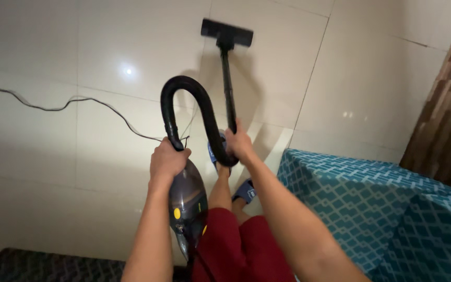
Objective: The person vacuums a tiled floor using a canister vacuum cleaner with a floor nozzle. They move the vacuum back and forth across the floor, cleaning around a patterned rug and near a bed with a blue patterned cover.
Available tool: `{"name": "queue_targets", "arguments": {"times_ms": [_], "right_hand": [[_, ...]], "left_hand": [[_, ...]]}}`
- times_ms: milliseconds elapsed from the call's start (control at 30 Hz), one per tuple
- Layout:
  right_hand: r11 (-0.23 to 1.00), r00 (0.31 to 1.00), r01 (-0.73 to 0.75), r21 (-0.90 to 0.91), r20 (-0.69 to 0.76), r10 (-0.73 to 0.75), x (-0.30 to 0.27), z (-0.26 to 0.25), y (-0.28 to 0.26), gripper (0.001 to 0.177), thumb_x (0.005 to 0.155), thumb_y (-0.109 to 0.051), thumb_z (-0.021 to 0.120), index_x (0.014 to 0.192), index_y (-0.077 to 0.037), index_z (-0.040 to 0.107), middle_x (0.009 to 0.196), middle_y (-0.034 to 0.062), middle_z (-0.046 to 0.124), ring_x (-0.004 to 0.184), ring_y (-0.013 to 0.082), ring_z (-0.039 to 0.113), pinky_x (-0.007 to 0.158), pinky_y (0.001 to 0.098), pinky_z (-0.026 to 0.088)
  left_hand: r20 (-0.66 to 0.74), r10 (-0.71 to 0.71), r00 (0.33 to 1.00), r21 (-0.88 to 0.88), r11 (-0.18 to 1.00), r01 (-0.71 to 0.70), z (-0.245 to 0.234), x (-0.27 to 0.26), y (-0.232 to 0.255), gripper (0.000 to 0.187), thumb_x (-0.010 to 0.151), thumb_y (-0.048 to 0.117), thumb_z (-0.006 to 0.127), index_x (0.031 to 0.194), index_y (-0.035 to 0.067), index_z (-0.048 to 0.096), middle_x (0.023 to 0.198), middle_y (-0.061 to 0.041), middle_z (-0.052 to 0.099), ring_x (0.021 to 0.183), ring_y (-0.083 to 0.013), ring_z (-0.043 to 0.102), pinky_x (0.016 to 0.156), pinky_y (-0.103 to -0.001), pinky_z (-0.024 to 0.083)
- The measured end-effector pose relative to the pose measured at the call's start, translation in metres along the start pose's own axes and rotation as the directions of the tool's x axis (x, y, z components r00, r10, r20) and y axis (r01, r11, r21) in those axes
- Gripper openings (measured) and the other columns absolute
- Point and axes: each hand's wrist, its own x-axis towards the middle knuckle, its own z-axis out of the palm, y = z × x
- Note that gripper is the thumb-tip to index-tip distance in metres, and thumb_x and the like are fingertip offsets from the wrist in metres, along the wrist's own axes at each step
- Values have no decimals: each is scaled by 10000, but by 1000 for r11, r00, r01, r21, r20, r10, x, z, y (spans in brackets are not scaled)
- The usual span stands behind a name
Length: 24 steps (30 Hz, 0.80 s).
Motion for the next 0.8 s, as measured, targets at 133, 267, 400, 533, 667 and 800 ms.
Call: {"name": "queue_targets", "arguments": {"times_ms": [133,267,400,533,667,800], "right_hand": [[997,999,53,60,-3,-53,47,-10,-34,656,918,-222,550,1521,-153,300,763,201,652,548,261,628,505,411,523],[982,982,184,-51,-25,-186,93,-30,-64,622,934,-209,557,1508,-123,334,763,131,659,548,213,645,503,364,537],[993,994,106,48,9,-107,109,-49,-94,653,931,-198,548,1529,-125,294,749,133,625,531,218,604,488,377,516],[991,991,134,7,-12,-134,105,-38,-85,681,930,-213,566,1533,-127,262,729,122,637,531,202,605,481,375,508],[991,993,120,59,-5,-120,69,-17,-44,656,940,-235,559,1532,-139,292,736,91,643,555,181,615,508,357,514],[997,999,21,69,25,-23,29,4,10,663,944,-277,573,1530,-169,282,708,112,611,555,186,599,512,356,507]], "left_hand": [[10,-12,1000,-27,1000,12,-13,17,3,473,711,314,747,1052,3,640,994,-243,708,979,-405,682,877,-463,531],[16,-9,1000,-23,1000,9,-22,31,2,439,725,307,747,1027,6,643,973,-231,715,960,-399,686,859,-464,532],[36,-2,999,-38,999,3,-27,37,-2,421,717,287,750,1020,14,644,944,-221,724,933,-388,696,845,-452,538],[28,10,1000,-29,1000,-9,-29,39,-9,419,737,287,741,1032,4,652,950,-223,726,933,-384,705,837,-446,551],[56,-27,998,-28,999,29,-29,34,-16,447,740,292,745,1067,5,643,985,-232,717,959,-392,695,853,-450,549],[36,26,999,-59,998,-24,-28,24,-22,462,737,303,731,1086,13,642,1006,-239,714,1001,-412,670,889,-471,526]]}}
